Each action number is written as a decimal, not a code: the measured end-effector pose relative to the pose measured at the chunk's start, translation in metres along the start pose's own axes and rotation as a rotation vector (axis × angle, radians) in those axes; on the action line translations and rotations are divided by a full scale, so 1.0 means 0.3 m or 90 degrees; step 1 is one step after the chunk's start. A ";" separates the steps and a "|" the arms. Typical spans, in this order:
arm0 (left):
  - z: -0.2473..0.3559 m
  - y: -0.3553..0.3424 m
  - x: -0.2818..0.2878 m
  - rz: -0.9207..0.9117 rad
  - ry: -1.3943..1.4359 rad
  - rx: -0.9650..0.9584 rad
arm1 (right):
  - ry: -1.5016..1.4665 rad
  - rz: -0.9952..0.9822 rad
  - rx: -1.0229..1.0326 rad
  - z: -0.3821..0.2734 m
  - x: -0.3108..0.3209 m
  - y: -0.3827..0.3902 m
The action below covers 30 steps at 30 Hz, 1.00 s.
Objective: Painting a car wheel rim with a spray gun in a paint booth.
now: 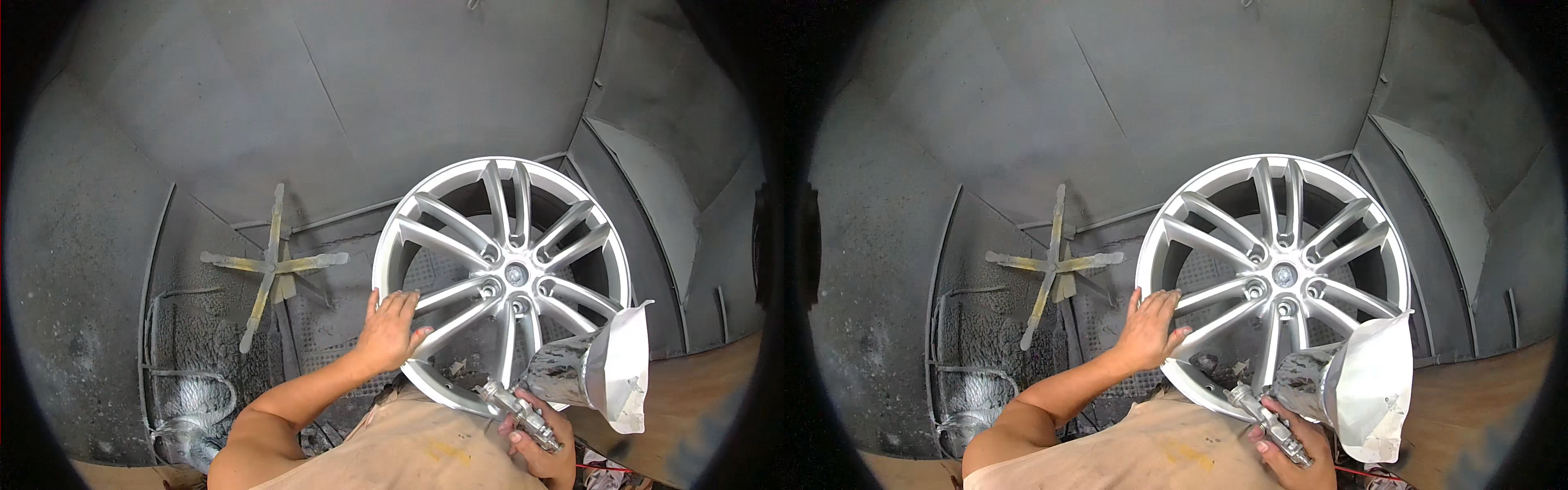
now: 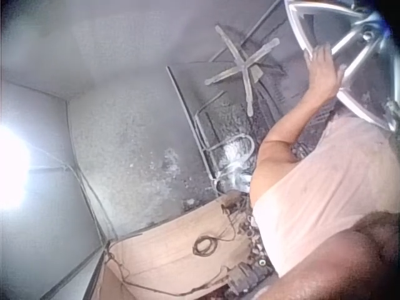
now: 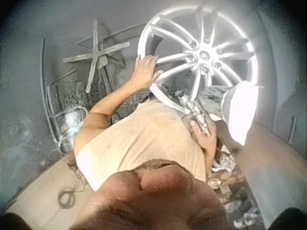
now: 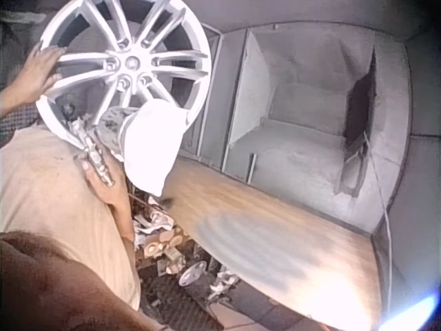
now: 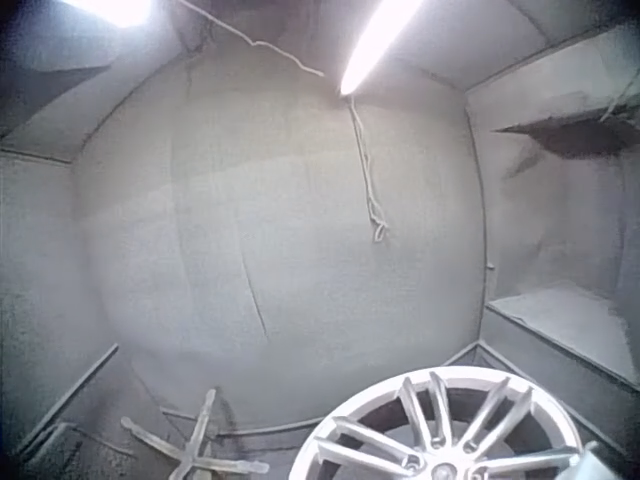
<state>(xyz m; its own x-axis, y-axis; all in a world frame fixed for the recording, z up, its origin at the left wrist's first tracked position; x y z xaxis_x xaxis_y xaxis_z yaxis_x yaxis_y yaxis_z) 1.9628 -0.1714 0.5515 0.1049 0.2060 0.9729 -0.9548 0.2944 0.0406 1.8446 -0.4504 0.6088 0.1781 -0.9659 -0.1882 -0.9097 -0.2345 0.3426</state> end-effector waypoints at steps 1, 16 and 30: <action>0.019 0.006 -0.004 0.000 0.006 0.014 | -0.002 -0.004 -0.003 0.002 0.007 -0.011; 0.244 0.173 -0.135 -0.136 0.128 -0.278 | 0.077 -0.089 -0.010 0.069 0.064 -0.065; -0.079 0.042 0.056 -0.051 -0.121 -0.113 | 0.122 -0.133 0.018 0.028 0.047 -0.071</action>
<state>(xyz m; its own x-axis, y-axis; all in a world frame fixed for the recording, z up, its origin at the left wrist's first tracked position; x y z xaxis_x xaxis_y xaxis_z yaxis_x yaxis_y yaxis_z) 1.9591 -0.1420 0.5628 0.1081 0.0011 0.9941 -0.8801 0.4652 0.0951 1.8634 -0.4580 0.5912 0.4285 -0.9005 -0.0744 -0.8553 -0.4308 0.2881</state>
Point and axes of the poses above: each hand's wrist, its own y-axis away from the middle knuckle, its own x-axis out of the back of the hand, z = x × y, the point moved 5 cm from there along -y, towards the middle knuckle, and after that the axes turned 1 degree about -z, right-handed, at the moved point
